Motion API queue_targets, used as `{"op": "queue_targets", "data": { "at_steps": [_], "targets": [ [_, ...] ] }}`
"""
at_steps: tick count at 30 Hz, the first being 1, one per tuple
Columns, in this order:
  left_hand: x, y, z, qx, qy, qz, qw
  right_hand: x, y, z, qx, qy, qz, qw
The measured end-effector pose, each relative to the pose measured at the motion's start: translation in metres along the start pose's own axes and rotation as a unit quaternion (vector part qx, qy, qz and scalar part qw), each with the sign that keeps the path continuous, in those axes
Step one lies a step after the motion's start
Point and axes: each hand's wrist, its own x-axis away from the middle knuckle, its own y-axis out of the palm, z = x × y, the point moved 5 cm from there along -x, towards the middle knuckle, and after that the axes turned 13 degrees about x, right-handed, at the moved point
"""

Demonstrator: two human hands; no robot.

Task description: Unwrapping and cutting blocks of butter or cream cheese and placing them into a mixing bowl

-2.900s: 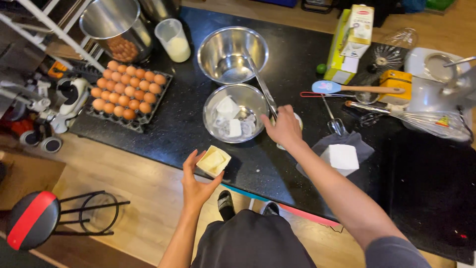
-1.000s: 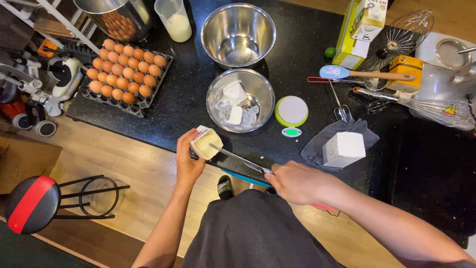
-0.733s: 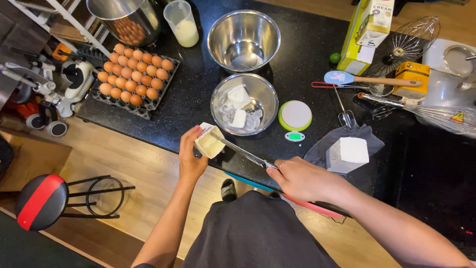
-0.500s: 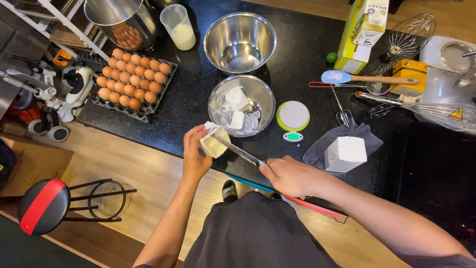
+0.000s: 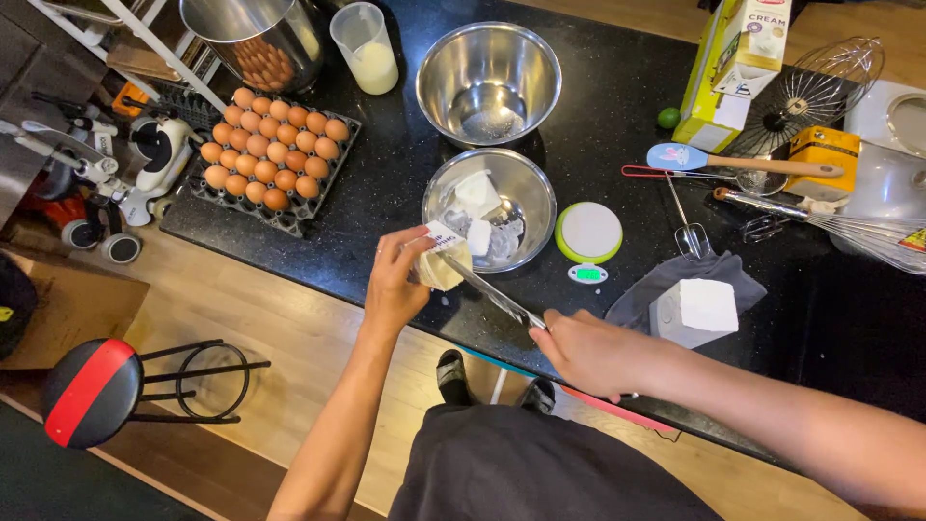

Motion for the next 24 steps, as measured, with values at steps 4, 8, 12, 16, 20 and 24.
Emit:
{"op": "queue_targets", "data": {
  "at_steps": [4,8,12,16,20,24],
  "targets": [
    [0.001,-0.002,0.000,0.008,0.005,-0.017,1.000,-0.004,0.003,-0.004,0.010,-0.109,0.099,0.989],
    [-0.002,-0.006,-0.003,0.020,-0.006,-0.024,0.999,0.001,0.001,-0.002,-0.059,-0.013,-0.039,0.997],
    [-0.002,-0.002,-0.004,0.002,0.045,-0.113,0.993,-0.001,0.004,0.001,-0.089,-0.019,-0.076,0.993],
    [-0.001,0.006,-0.010,0.013,0.067,-0.178,0.982,-0.005,0.002,-0.002,-0.016,-0.090,0.015,0.996],
    [-0.005,0.008,-0.020,0.012,0.052,-0.226,0.973,-0.002,-0.004,-0.002,-0.053,-0.023,-0.082,0.995],
    [-0.006,0.010,-0.026,-0.005,0.057,-0.295,0.954,-0.003,-0.001,-0.001,-0.115,-0.015,-0.153,0.981]
  ]
}}
